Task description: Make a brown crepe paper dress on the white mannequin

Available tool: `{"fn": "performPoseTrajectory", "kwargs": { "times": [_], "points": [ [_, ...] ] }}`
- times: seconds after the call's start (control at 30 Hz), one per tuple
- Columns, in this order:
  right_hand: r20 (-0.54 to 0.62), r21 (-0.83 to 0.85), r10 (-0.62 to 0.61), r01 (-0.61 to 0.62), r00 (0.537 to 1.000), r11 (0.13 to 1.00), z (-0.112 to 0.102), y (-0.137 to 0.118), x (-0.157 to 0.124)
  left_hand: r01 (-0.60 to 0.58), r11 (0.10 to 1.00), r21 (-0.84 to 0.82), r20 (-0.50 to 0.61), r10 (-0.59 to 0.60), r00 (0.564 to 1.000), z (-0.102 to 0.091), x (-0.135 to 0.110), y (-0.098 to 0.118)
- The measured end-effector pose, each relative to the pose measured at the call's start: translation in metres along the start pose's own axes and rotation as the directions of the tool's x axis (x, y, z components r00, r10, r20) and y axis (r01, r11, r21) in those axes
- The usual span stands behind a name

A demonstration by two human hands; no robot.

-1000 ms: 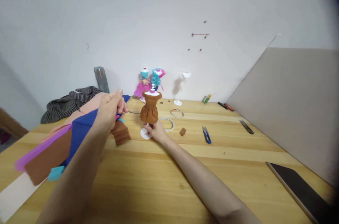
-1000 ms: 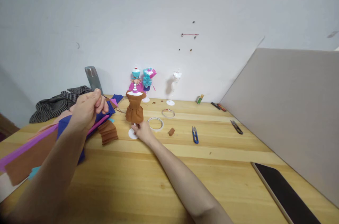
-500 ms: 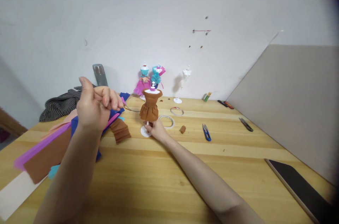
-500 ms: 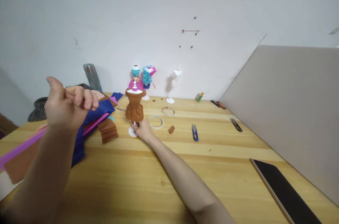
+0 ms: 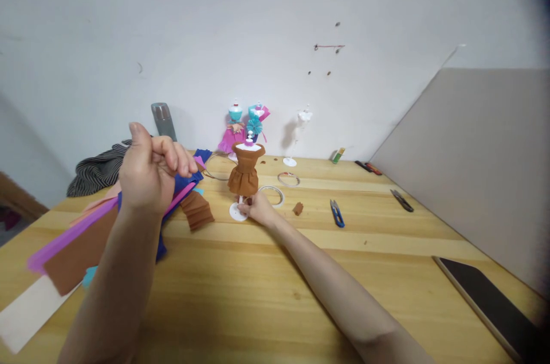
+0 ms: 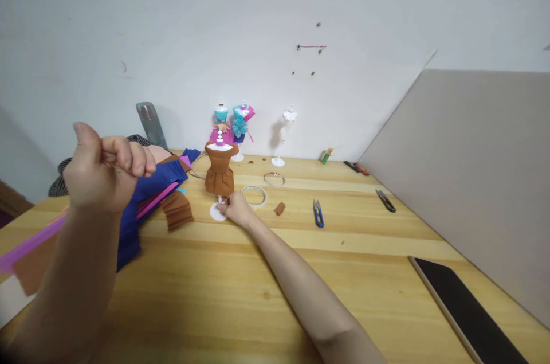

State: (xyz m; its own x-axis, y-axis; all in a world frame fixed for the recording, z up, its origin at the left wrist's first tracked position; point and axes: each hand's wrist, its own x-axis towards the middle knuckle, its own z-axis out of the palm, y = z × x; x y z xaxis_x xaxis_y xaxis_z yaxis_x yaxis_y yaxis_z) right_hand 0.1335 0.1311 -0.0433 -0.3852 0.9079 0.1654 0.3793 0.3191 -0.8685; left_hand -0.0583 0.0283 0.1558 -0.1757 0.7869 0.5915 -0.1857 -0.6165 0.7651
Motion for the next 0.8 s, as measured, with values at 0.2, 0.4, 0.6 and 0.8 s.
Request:
{"fn": "performPoseTrajectory", "kwargs": {
  "times": [0.2,0.4,0.6,0.8],
  "points": [
    [0.000,-0.003,-0.017,0.017,1.000,1.000,0.010,0.003,0.001,-0.034,0.999,0.027,-0.004,0.034,0.999,0.001,-0.001,-0.003],
    [-0.023,-0.031,-0.023,0.023,0.999,0.999,0.012,0.000,-0.002,-0.091,0.994,0.065,0.062,0.087,0.994,0.000,0.001,-0.015],
    [-0.025,-0.103,-0.027,0.024,0.999,0.994,0.010,-0.006,-0.006,-0.198,0.976,0.088,-0.008,0.200,0.980,0.001,0.006,-0.023],
    [-0.036,-0.180,-0.036,0.028,0.999,0.983,0.011,-0.005,-0.004,-0.274,0.961,0.045,-0.094,0.277,0.956,0.005,0.009,-0.018]
  ]
}}
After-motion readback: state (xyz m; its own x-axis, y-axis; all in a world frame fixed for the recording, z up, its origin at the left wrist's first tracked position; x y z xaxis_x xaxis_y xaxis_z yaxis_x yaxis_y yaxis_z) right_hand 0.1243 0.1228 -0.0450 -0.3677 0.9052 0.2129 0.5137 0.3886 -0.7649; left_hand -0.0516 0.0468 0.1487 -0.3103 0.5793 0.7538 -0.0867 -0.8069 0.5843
